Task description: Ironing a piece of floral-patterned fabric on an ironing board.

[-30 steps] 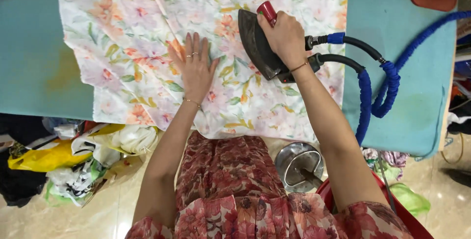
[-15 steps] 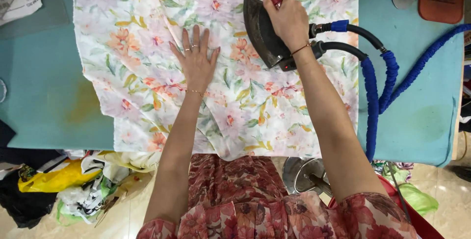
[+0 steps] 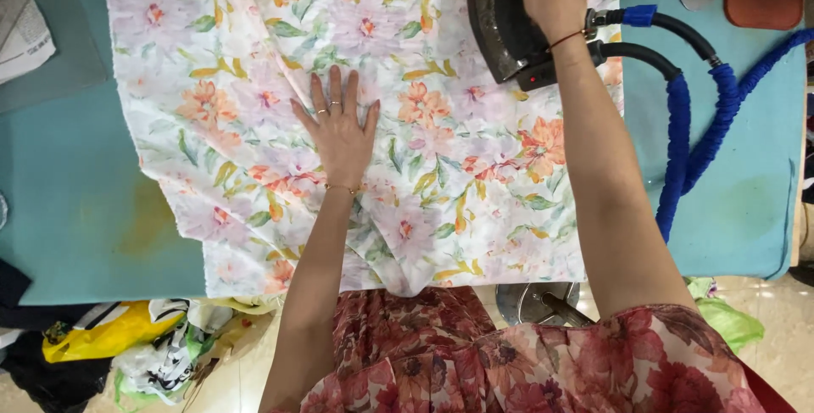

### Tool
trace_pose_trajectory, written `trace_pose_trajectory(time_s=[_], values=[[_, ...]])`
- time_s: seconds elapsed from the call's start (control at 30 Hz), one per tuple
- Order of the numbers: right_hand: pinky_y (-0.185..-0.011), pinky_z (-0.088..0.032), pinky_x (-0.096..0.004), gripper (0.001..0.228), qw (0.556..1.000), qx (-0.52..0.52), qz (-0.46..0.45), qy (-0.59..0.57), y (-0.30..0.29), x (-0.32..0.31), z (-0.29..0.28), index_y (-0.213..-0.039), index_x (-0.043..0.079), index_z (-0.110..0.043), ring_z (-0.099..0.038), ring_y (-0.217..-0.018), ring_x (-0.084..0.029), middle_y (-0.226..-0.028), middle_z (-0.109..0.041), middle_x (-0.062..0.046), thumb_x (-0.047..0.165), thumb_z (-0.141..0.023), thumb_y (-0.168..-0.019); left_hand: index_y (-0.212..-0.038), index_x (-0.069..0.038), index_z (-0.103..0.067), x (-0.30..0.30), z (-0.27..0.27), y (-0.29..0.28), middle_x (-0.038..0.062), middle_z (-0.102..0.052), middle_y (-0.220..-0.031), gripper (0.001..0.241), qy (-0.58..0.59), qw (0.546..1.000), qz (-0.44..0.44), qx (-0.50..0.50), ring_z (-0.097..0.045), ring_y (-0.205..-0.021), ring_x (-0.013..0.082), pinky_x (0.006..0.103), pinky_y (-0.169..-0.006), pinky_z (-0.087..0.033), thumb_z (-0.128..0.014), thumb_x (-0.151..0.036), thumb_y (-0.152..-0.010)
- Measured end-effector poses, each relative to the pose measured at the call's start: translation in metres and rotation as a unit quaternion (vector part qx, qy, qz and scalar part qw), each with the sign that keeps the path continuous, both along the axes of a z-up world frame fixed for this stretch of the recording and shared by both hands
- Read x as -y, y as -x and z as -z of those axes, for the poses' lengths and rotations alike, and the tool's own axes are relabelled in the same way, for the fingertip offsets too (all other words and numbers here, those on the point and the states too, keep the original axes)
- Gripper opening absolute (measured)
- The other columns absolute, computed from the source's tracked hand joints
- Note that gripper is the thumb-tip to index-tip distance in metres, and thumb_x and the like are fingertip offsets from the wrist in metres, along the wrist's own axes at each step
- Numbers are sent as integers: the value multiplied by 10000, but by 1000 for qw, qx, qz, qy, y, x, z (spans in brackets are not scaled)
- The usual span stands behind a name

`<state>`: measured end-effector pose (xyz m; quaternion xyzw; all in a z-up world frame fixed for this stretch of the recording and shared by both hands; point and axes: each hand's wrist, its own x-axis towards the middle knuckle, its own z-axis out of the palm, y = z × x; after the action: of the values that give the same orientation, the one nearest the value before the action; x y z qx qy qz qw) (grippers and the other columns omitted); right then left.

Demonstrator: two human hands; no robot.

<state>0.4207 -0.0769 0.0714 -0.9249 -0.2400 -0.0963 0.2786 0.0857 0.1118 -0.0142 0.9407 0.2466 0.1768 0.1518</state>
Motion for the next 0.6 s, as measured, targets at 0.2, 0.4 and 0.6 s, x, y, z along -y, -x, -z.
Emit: trace_pose_trajectory(time_s=[0.2,0.4,0.6], values=[[-617,-549,-493,419,994,102,-13,38,-49,43,32,-875,4,-711,-685,-699,-437,-767,-716,-202,398,-698,-1017,-1562,-148,-497,2,-10,1,77,-331,-1688,596,24,1000,3,-15,-175,-1574,356,700,-1223,-10,-565,-474,-1068],[-586,-590,-417,466,999,-17,18,23,-56,65,17,-888,13,-713,-704,-537,-304,-640,-679,-143,429,-621,-1075,-1572,-151,-487,1,-12,1,78,-306,-1699,604,28,999,5,-28,-162,-1577,359,701,-1219,0,-559,-473,-1066],[-598,-594,-400,512,998,-38,28,40,-77,89,21,-853,-2,-692,-689,-521,-296,-582,-644,-145,424,-592,-1117,-1574,-156,-483,2,-11,0,72,-302,-1699,606,27,999,0,-32,-157,-1579,355,700,-1220,5,-558,-479,-1066]])
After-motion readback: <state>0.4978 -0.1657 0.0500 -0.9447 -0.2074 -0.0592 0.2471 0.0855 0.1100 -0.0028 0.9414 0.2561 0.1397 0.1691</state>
